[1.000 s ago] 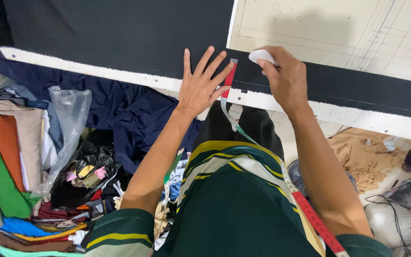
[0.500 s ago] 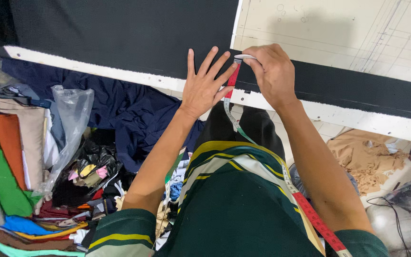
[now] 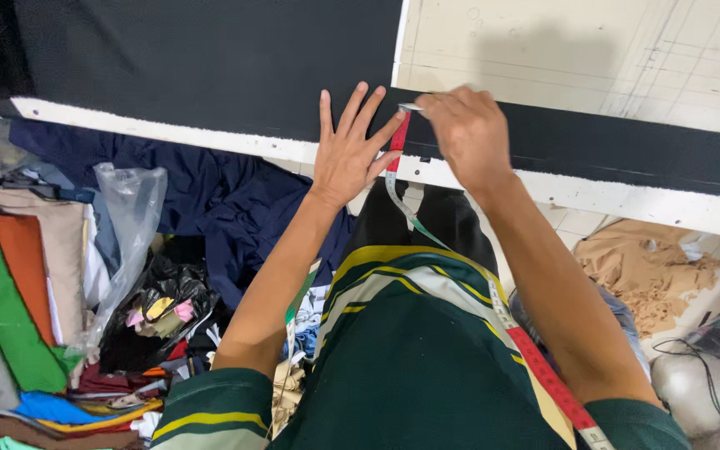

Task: The person places a paper pattern onto a black fabric laid on a table. They use a measuring tape to measure specific points on the pattern and then use a white marking tool to trace the pattern's outline onto the fabric.

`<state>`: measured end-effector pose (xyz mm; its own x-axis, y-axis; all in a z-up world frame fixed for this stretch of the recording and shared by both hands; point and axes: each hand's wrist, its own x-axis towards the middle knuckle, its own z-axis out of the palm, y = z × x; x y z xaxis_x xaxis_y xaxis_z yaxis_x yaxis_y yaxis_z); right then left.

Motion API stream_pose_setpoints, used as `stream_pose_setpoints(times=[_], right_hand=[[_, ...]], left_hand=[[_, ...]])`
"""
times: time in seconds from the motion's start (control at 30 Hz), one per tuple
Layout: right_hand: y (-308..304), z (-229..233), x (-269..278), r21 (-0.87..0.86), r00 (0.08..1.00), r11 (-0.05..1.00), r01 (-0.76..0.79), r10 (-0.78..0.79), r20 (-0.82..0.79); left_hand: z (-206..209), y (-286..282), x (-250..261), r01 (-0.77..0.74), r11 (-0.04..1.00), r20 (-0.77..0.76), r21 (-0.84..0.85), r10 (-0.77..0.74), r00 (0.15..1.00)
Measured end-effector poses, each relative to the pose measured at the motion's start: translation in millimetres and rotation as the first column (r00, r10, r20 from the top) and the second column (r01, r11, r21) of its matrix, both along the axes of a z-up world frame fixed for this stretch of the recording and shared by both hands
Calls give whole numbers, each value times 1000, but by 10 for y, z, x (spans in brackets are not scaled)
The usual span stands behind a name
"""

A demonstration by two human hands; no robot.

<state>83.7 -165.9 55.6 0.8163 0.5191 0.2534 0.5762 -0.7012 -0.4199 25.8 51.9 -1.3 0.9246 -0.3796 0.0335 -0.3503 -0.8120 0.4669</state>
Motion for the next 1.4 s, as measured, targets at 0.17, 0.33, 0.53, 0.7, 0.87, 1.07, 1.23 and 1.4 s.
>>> stream_pose_setpoints(times=[0.17, 0.33, 0.53, 0.7, 0.87, 1.07, 1.23, 1.4], right_hand=[[-888, 363, -347, 83, 938, 939, 333, -321, -134], [-1818, 502, -794, 448, 628, 485, 751, -316, -711], [-2791, -32, -1219, 388, 388, -168, 906, -33, -921], [-3185, -468, -1227, 40, 621, 646, 762, -712, -327], [-3342, -506, -783, -270, 654, 628, 730, -756, 11], [-3737, -384, -522, -496, 655, 584, 642, -755, -41], [-4023, -222, -829, -467, 734, 653, 597, -679, -11], [-4517, -192, -1206, -277, 709, 703, 655, -699, -98]], left_hand=[[50, -55, -142, 14, 1000, 32, 24, -15, 999], [167, -421, -932, 418, 884, 19, -211, -424, 906], [152, -773, -1002, 302, 901, 78, -312, -292, 953], [247, -1244, -291, 66, 994, 16, -91, -65, 998], [222, -1921, 185, -80, 996, 62, 43, 78, 995], [71, -2342, 239, -124, 970, 142, 209, 95, 985], [71, -2594, -7, -114, 963, 95, 244, 94, 991], [30, -2940, -296, -124, 964, 15, 236, 124, 992]])
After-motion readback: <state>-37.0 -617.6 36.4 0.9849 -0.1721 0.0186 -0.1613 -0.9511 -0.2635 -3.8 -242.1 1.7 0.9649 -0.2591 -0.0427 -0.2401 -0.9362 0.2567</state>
